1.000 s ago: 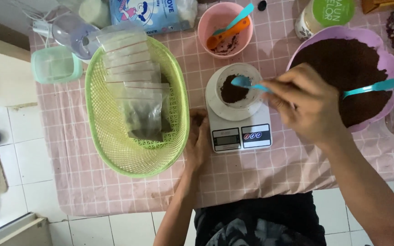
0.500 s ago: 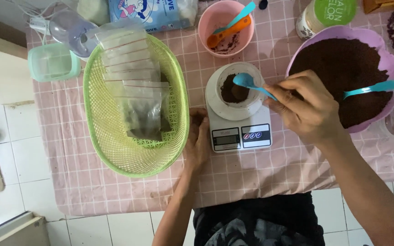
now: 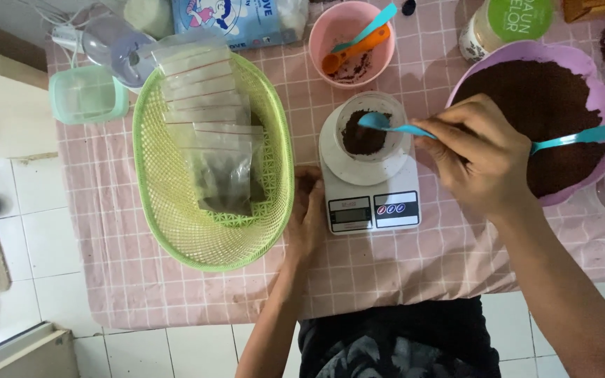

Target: The person measures ground coffee from a large bowl into small plastic bags using a spoon, weighs each bag on a digital scale, and seals the bags.

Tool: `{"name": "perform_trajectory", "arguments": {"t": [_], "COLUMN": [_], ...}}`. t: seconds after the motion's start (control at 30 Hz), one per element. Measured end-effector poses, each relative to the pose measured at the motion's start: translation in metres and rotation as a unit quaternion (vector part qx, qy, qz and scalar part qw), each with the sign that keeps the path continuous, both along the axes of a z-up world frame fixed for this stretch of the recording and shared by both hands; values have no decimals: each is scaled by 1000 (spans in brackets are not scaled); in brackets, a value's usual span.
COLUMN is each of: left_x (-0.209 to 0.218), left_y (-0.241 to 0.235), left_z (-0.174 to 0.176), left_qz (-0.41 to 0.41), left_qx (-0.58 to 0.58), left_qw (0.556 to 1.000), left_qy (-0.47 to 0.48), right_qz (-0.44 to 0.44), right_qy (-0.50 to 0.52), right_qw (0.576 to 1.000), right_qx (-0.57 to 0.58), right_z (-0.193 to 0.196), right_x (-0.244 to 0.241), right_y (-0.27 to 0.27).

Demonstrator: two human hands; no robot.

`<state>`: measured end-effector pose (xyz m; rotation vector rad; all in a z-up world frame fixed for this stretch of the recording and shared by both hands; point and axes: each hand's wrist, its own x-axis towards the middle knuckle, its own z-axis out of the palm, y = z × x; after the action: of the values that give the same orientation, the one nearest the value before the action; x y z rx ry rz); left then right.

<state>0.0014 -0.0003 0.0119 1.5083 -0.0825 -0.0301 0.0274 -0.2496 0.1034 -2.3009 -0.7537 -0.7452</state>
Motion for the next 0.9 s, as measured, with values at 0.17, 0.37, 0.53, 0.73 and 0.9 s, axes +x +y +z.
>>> {"name": "perform_trajectory", "arguments": {"t": [0.17, 0.37, 0.53, 0.73, 0.9], "left_x": [-2, -4, -4, -3, -2], "left_y": [-1, -1, -1, -2, 1], "left_z": [-1, 8, 9, 7, 1], "left_qz": [3, -3, -3, 1, -3], "left_qx": [2, -22, -27, -28, -13], "left_qw": [1000, 999, 999, 999, 1000], "left_qy": [16, 40, 37, 36, 14], "right_qz": [-1, -29, -41, -48, -58], "right_qy": [21, 2, 31, 39, 13], "right_qw": [999, 999, 999, 998, 998], "right_qx": [-35, 24, 15, 21, 13], "right_z": [0, -1, -3, -7, -7], "right_x": [-1, -2, 0, -3, -2], "right_y": [2, 5, 8, 8, 9]}}
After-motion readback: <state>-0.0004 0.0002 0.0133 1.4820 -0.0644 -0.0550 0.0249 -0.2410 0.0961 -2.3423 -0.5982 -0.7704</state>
